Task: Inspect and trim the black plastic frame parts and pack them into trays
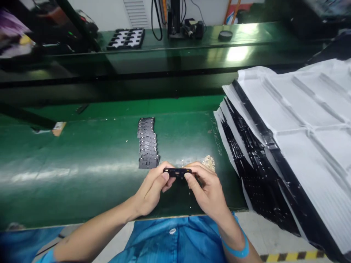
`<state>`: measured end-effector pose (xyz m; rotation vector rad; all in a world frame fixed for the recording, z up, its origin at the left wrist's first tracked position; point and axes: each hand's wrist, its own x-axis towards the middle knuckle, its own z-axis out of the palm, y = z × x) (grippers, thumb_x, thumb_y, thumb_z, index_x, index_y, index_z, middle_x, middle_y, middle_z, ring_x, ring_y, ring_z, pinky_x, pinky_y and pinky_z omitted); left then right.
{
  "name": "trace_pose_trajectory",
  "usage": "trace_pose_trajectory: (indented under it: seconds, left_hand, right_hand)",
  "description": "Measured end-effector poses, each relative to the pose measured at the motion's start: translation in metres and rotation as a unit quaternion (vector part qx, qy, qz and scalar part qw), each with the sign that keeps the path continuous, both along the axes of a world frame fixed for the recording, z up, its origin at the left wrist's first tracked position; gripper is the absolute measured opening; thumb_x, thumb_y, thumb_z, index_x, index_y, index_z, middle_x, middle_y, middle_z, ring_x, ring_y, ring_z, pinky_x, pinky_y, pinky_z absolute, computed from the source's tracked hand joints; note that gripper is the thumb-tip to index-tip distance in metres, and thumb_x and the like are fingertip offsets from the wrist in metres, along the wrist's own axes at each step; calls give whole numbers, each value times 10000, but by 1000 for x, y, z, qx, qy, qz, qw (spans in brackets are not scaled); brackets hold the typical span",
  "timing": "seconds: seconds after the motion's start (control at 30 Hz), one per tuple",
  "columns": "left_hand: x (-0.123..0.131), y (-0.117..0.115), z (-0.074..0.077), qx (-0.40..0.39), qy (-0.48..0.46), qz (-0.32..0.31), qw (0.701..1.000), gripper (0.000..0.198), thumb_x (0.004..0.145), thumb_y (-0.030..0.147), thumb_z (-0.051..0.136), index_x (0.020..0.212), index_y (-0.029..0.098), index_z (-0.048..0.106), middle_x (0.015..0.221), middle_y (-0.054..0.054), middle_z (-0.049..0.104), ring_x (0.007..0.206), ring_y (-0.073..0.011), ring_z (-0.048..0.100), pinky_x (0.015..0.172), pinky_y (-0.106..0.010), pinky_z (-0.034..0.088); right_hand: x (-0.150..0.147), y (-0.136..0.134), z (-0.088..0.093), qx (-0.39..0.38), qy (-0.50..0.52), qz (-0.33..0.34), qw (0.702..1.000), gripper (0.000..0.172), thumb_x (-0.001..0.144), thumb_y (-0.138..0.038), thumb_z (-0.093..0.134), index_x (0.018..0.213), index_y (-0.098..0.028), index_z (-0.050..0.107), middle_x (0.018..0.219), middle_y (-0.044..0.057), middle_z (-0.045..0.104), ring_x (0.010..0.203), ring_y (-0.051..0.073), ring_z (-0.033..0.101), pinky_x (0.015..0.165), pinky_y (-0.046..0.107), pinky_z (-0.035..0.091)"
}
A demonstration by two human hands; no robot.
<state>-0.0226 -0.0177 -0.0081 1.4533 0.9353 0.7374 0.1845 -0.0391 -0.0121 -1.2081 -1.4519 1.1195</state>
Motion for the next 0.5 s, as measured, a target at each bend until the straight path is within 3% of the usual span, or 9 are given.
trace_pose_trajectory:
  seconds: [0.2,0.5]
  left_hand:
    - [-2,-1,-7,12,11,43,999,442,1130,493,313,833,212,482,667,37,454,573,-130,400,587,-277,320]
    - [-3,0,-16,64,21,42,997,392,1124,440,297,852,219,474,649,49,419,557,-134,390,590,-287,306]
  right_hand:
    - [-8,-5,-2,49,-28,14,998,176,1056,-218,633,1092,-221,806,901,71,718,770,200,671,681,314,546]
    - [-10,-7,-1,63,-38,18,997,199,1058,-191,621,1113,-227,809,893,71,698,795,207,674,705,333,566]
